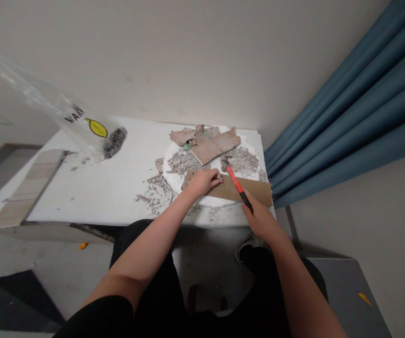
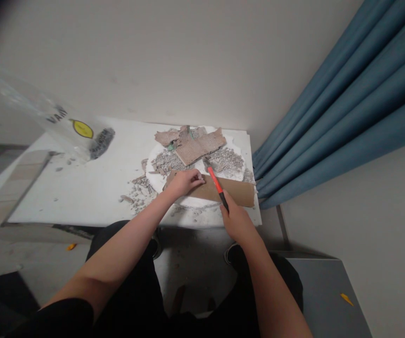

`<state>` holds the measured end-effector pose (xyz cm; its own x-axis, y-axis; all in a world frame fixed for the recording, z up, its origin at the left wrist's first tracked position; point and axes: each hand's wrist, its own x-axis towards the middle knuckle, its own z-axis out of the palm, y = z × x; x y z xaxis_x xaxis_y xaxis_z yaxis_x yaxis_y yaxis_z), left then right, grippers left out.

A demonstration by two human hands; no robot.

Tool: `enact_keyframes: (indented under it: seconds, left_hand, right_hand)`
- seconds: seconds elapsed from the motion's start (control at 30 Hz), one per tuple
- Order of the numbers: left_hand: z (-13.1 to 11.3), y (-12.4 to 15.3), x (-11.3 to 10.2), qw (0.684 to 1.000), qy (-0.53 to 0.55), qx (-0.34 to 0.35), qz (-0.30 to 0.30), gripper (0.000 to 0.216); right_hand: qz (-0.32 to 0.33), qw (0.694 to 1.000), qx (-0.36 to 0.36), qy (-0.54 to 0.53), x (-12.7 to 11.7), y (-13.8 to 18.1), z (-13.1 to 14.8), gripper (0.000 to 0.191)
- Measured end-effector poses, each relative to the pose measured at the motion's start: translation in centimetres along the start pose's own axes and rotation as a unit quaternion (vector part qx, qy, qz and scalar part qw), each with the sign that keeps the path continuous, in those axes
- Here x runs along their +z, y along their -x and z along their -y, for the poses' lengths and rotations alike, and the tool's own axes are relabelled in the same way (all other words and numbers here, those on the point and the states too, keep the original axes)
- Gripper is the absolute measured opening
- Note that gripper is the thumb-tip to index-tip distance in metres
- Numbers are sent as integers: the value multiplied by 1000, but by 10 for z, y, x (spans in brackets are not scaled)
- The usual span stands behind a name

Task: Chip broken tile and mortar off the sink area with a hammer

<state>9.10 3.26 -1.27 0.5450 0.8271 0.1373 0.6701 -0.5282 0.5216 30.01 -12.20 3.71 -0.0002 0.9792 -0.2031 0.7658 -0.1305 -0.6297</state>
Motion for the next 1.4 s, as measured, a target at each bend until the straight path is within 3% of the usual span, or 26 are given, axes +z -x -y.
enact_keyframes:
  seconds: [0.13,0.33,0.77,1.23,1.4]
  left_hand:
    - [4,-1,-2,995,90,15,-47,20]
    - [10,0,-11,977,150,-88,-124,24]
    - [16,-2,-9,984,117,-92,-101,26]
    - [23,0,2,985,101,-64,-126,20]
    - [23,3,7,981,110,-67,-144,38]
  right_hand:
    - [-8,1000,-2,-2,1,0,-2,59]
    - [-8,1000,-9,-3,1,-1,-4,59]
    - [1,1000,3,1,-1,0,-1,60]
    - [-9,1000,-7,-21,-2,2,3,59]
    - [-59,995,-58,-63,-10,13,18,58]
